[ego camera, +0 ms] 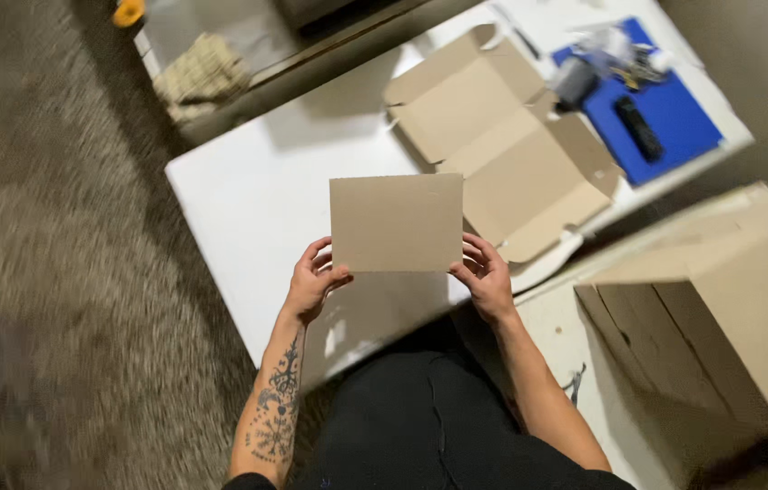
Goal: The person assembles flat cardboard boxes by folding and interlocking the side flaps. They repeat this process for multiple boxes, stacking each completed box on a nearby surface.
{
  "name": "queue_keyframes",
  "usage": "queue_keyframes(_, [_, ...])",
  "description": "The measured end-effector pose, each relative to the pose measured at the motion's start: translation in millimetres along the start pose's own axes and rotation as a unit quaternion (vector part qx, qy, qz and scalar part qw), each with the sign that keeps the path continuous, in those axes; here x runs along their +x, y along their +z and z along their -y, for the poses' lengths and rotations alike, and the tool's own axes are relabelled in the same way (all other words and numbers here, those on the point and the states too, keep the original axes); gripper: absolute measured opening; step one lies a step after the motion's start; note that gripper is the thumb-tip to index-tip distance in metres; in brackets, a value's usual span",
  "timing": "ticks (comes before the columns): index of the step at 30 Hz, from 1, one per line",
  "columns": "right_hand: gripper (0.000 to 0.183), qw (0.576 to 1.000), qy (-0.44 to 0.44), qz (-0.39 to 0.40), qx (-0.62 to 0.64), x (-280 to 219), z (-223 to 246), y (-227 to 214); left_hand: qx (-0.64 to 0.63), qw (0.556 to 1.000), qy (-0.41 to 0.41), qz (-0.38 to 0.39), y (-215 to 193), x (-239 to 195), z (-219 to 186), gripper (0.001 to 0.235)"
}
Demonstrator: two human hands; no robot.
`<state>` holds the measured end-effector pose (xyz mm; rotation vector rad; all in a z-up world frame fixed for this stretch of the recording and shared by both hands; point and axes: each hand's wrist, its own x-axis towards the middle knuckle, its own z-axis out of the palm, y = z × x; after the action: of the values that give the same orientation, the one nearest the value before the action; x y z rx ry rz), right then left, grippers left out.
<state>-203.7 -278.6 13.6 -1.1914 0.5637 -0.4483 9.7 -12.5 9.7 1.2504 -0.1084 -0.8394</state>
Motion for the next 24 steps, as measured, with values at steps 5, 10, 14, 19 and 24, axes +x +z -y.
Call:
queue_keyframes(5, [0.074, 0.987, -0.091, -0.129, -0.005, -59.2, 30.5, -10.2, 0.052, 0.989, -0.013, 0.140, 44.1, 32.9, -33.5, 0.079])
queue_keyframes(10, [0.070, 0.801, -0.243, -0.345, -0.424, -152.2, 87.6, -29.3, 0.089, 0.944, 0.028, 0.315, 137.7, 53.4, -47.3, 0.065])
queue_keyframes(14, [0.072, 0.701, -0.217, -0.432, -0.525, -207.8, 107.6, -69.9, 0.090, 0.907, 0.065, 0.405, 236.6, 48.0, -42.8, 0.059])
queue_keyframes(19, [0.059, 0.735, -0.248, -0.465, -0.426, -245.0, 130.1, -170.2, 0.153, 0.860, 0.221, 0.435, 357.5, 32.4, -57.8, 0.051])
queue_keyframes(24, [0.047, 0.761, -0.323, -0.462, -0.320, -234.5, 183.0, -255.5, 0.170, 0.828, 0.289, 0.449, 462.9, 19.8, -68.3, 0.044])
